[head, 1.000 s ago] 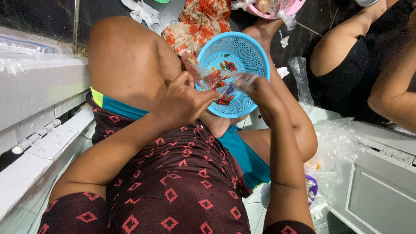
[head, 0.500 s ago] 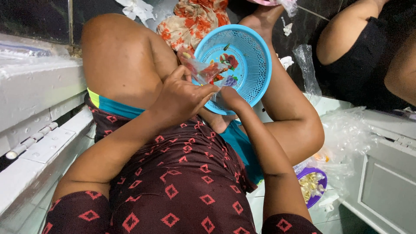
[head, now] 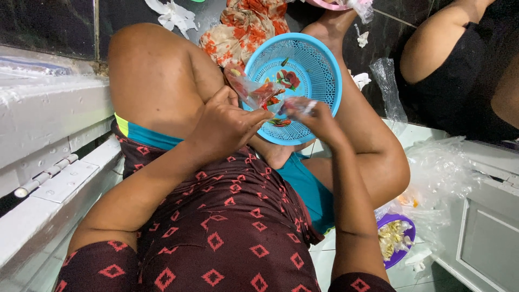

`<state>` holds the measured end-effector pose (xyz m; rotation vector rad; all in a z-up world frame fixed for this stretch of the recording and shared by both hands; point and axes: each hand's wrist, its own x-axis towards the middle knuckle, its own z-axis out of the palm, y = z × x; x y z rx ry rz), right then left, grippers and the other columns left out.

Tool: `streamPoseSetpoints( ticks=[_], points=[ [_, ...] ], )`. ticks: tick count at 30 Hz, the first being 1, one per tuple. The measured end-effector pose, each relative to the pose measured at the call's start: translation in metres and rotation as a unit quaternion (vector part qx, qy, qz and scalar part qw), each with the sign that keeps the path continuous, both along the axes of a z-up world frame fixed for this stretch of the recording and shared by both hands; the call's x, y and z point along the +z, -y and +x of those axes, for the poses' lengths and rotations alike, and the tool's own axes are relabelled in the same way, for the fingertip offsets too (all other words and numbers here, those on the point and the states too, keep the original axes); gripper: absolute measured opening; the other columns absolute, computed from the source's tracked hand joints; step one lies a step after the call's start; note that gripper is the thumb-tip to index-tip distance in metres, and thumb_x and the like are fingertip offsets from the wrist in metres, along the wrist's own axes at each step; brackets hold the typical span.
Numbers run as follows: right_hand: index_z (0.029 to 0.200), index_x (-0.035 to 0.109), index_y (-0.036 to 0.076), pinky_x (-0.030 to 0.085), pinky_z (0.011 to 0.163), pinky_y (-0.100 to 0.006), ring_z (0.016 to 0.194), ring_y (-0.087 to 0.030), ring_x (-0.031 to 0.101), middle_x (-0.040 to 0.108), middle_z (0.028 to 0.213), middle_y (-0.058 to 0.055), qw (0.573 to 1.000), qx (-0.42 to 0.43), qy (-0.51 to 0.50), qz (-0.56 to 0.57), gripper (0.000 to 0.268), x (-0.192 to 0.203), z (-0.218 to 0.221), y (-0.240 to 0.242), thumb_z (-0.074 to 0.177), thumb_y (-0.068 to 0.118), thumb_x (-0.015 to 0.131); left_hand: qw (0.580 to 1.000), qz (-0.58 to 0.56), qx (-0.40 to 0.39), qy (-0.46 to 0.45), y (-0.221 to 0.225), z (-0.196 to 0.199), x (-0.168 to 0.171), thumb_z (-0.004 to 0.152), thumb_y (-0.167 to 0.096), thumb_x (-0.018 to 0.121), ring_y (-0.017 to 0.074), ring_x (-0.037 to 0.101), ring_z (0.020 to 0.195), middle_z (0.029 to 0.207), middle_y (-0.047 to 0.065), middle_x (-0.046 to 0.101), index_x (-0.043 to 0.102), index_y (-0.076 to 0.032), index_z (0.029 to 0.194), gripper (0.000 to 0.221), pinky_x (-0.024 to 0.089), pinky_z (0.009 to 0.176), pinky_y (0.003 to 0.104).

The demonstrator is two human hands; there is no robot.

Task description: The person is manually sorting and packaging small red and green chilies into individual plastic bags while sitting on the floor.

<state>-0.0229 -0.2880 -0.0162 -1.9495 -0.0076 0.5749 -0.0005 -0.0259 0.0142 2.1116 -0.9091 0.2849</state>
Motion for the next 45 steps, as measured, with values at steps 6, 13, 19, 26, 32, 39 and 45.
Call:
streamPoseSetpoints(
  ticks=[6, 13, 19, 26, 32, 39, 45],
  points=[
    [0.109, 0.074, 0.001, 0.050, 0.099, -0.031, 0.102, -0.012, 0.062, 0.075, 0.106, -0.010, 0.995, -0.088, 0.051, 0.021, 0.019, 0.078, 0.007, 0.001, 0.094, 0.009, 0.080, 1.000, 0.004, 0.007, 0.016, 0.006, -0.001, 0.005, 0.091, -0.009, 0.073, 0.0166, 0.061, 0.045, 0.047, -0.003, 0.058, 0.072, -0.018, 0.097, 0.010, 0.043, 0.080, 0.030],
    [0.101, 0.072, -0.003, 0.054, 0.085, -0.047, 0.097, -0.040, 0.072, 0.073, 0.103, -0.020, 0.957, 0.155, 0.204, -0.139, 0.009, 0.109, 0.032, -0.041, 0.098, 0.005, 0.071, 0.999, 0.005, 0.024, 0.030, 0.004, -0.006, 0.002, 0.091, -0.010, 0.073, 0.0148, 0.062, 0.047, 0.050, -0.005, 0.060, 0.073, -0.019, 0.093, 0.009, 0.042, 0.079, 0.030],
    [0.082, 0.064, 0.010, 0.053, 0.066, -0.037, 0.075, -0.025, 0.069, 0.067, 0.084, -0.005, 0.726, 0.372, 0.376, -0.439, 0.020, 0.111, 0.047, -0.060, 0.100, 0.002, 0.058, 0.999, -0.012, 0.028, 0.037, 0.009, -0.004, 0.000, 0.091, -0.010, 0.071, 0.0150, 0.062, 0.047, 0.049, -0.004, 0.059, 0.071, -0.019, 0.093, 0.010, 0.043, 0.080, 0.031],
    [0.089, 0.074, 0.001, 0.055, 0.079, -0.046, 0.094, -0.038, 0.073, 0.077, 0.092, -0.020, 0.924, 0.279, 0.156, -0.209, 0.016, 0.144, 0.068, -0.072, 0.097, 0.014, 0.071, 0.999, -0.028, 0.021, 0.016, 0.007, -0.003, -0.008, 0.094, -0.013, 0.069, 0.0168, 0.064, 0.049, 0.051, -0.002, 0.062, 0.072, -0.019, 0.097, 0.008, 0.043, 0.082, 0.033],
    [0.111, 0.075, -0.001, 0.051, 0.097, -0.051, 0.117, -0.044, 0.067, 0.073, 0.123, -0.023, 0.957, 0.226, 0.087, -0.159, 0.021, 0.146, 0.066, -0.060, 0.100, 0.015, 0.067, 1.000, -0.030, 0.004, 0.002, 0.008, -0.004, -0.016, 0.095, -0.012, 0.067, 0.0172, 0.064, 0.048, 0.051, -0.001, 0.062, 0.072, -0.019, 0.102, 0.011, 0.043, 0.083, 0.034],
    [0.115, 0.072, -0.004, 0.051, 0.098, -0.055, 0.114, -0.047, 0.068, 0.072, 0.121, -0.025, 0.978, 0.150, 0.090, -0.112, 0.024, 0.129, 0.054, -0.055, 0.096, 0.012, 0.072, 0.999, -0.033, 0.000, 0.007, 0.009, -0.005, -0.016, 0.095, -0.011, 0.066, 0.0162, 0.063, 0.048, 0.051, -0.001, 0.062, 0.072, -0.018, 0.100, 0.010, 0.042, 0.082, 0.033],
    [0.113, 0.071, -0.004, 0.046, 0.109, -0.054, 0.129, -0.040, 0.062, 0.067, 0.132, -0.026, 0.991, 0.069, 0.112, -0.005, 0.021, 0.094, 0.044, -0.003, 0.103, 0.014, 0.065, 1.000, -0.001, 0.014, 0.026, -0.002, 0.000, -0.008, 0.095, -0.013, 0.069, 0.0146, 0.063, 0.049, 0.052, -0.004, 0.062, 0.071, -0.019, 0.100, 0.008, 0.042, 0.083, 0.030]
  ],
)
